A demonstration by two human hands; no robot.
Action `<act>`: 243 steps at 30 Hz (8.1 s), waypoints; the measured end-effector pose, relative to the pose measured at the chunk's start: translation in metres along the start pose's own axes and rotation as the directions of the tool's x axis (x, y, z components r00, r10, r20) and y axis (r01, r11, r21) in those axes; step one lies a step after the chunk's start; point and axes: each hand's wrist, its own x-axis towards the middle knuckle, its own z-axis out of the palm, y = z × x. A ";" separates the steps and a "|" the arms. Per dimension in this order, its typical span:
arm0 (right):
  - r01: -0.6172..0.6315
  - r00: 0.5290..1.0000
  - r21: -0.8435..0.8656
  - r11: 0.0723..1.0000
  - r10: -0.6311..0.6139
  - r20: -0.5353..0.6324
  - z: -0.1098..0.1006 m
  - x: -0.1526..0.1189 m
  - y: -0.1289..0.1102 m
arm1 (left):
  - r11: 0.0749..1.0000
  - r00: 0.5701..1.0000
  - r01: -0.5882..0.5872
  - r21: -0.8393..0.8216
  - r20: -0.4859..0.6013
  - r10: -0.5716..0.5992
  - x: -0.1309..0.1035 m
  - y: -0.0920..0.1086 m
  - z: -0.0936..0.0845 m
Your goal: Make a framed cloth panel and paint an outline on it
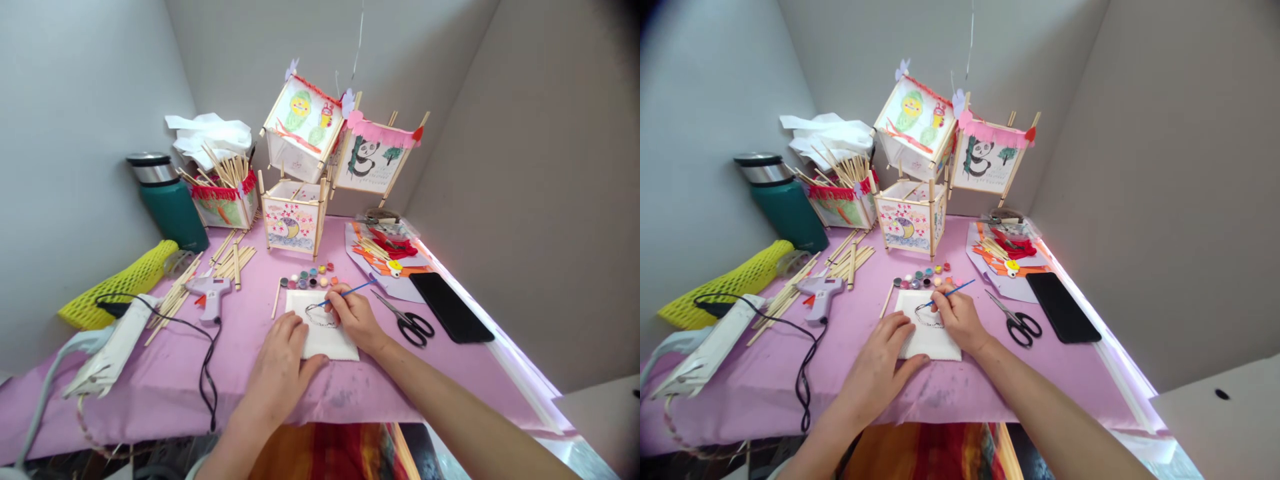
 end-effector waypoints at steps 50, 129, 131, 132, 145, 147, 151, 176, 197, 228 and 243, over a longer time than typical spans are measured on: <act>0.042 0.996 -0.153 0.987 -0.055 -0.076 -0.006 -0.003 0.001 | 1.000 1.000 -0.008 0.023 0.003 0.008 0.000 -0.001 0.000; 0.207 0.974 -0.353 0.912 -0.227 -0.014 -0.013 0.002 0.005 | 1.000 1.000 0.009 0.021 0.016 -0.009 0.000 0.001 -0.001; 0.205 0.976 -0.342 0.917 -0.219 -0.002 -0.012 0.003 0.006 | 1.000 1.000 0.009 0.019 0.015 -0.009 0.000 0.002 -0.002; 0.206 0.976 -0.338 0.918 -0.217 0.004 -0.011 0.003 0.006 | 1.000 1.000 0.008 0.020 0.013 -0.008 0.000 0.002 -0.002; 0.242 0.970 -0.319 0.916 -0.234 0.065 -0.008 0.005 0.005 | 0.999 1.000 0.017 0.030 0.018 -0.017 0.000 0.002 -0.001; 0.242 0.970 -0.316 0.917 -0.233 0.068 -0.007 0.005 0.005 | 1.000 1.000 0.016 0.025 0.018 -0.017 0.000 0.001 -0.001; 0.259 0.966 -0.311 0.914 -0.250 0.070 -0.007 0.005 0.003 | 1.000 1.000 0.013 0.017 0.011 -0.013 -0.001 0.001 -0.001; 0.198 0.978 -0.139 0.970 -0.186 0.098 -0.012 -0.001 -0.003 | 1.000 1.000 0.016 0.013 0.005 -0.016 0.000 0.003 -0.002; 0.236 0.971 -0.288 0.928 -0.237 0.033 -0.025 0.000 0.000 | 1.000 1.000 0.002 -0.002 -0.020 -0.002 0.000 0.003 -0.003; -0.071 0.974 0.199 0.978 0.111 -0.196 -0.015 0.004 -0.003 | 0.998 0.999 0.040 -0.051 0.000 -0.040 0.001 0.005 -0.004; 0.067 0.994 0.043 0.997 -0.063 -0.089 -0.011 0.000 -0.006 | 0.999 1.000 0.025 -0.023 0.001 -0.025 0.002 0.004 -0.004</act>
